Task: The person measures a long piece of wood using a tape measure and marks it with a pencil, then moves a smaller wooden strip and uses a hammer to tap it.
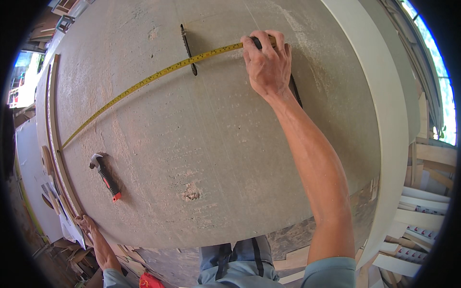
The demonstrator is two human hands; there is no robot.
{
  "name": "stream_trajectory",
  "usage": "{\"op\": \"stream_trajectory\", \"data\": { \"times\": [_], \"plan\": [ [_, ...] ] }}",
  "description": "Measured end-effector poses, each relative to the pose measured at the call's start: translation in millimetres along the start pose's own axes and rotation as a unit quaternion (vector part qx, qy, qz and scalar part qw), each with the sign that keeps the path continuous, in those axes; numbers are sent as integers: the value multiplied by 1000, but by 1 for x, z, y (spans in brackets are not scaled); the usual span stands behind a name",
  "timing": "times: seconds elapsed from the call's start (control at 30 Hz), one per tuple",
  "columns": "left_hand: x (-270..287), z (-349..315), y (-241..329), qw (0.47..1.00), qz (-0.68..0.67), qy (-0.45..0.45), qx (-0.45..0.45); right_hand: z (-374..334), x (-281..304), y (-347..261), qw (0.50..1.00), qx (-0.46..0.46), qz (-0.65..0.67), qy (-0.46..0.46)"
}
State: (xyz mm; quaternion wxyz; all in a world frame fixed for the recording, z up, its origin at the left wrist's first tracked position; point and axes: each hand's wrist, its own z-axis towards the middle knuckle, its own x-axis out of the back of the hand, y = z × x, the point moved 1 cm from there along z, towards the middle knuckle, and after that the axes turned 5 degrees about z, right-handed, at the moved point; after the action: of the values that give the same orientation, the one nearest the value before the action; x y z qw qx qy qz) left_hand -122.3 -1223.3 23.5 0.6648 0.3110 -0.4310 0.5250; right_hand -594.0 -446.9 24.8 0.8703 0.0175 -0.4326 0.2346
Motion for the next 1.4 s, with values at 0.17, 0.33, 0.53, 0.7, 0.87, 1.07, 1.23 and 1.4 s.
{"op": "stream_trajectory", "data": {
  "times": [0.17, 0.33, 0.53, 0.7, 0.87, 1.07, 1.23, 1.4],
  "plan": [
    [-2, -1, 0, 1000, -2, 1, 2, -1, 0, 1, 1000, -2, -5, 2],
    [-3, 4, -4, 1000, -2, 0, 5, -1, -2, 2, 1000, -2, -5, 4],
    [-7, 6, -14, 1000, -22, 17, -8, 1, 1, -2, 1000, -9, -1, 6],
    [-6, -3, -5, 995, -86, 32, -48, -1, 1, 0, 1000, -11, -8, 0],
    [4, -12, 8, 993, -118, 2, -29, -3, -2, 3, 1000, -6, -10, 0],
    [6, -11, 7, 999, -41, -13, 6, -1, 2, -1, 1000, -17, -13, -10],
    [4, 0, -6, 999, -21, -28, 11, 0, 1, -2, 1000, -14, -10, -5],
    [4, -6, 4, 999, -34, -33, 27, -2, 0, 1, 1000, -9, -8, 0]
  ]
}}
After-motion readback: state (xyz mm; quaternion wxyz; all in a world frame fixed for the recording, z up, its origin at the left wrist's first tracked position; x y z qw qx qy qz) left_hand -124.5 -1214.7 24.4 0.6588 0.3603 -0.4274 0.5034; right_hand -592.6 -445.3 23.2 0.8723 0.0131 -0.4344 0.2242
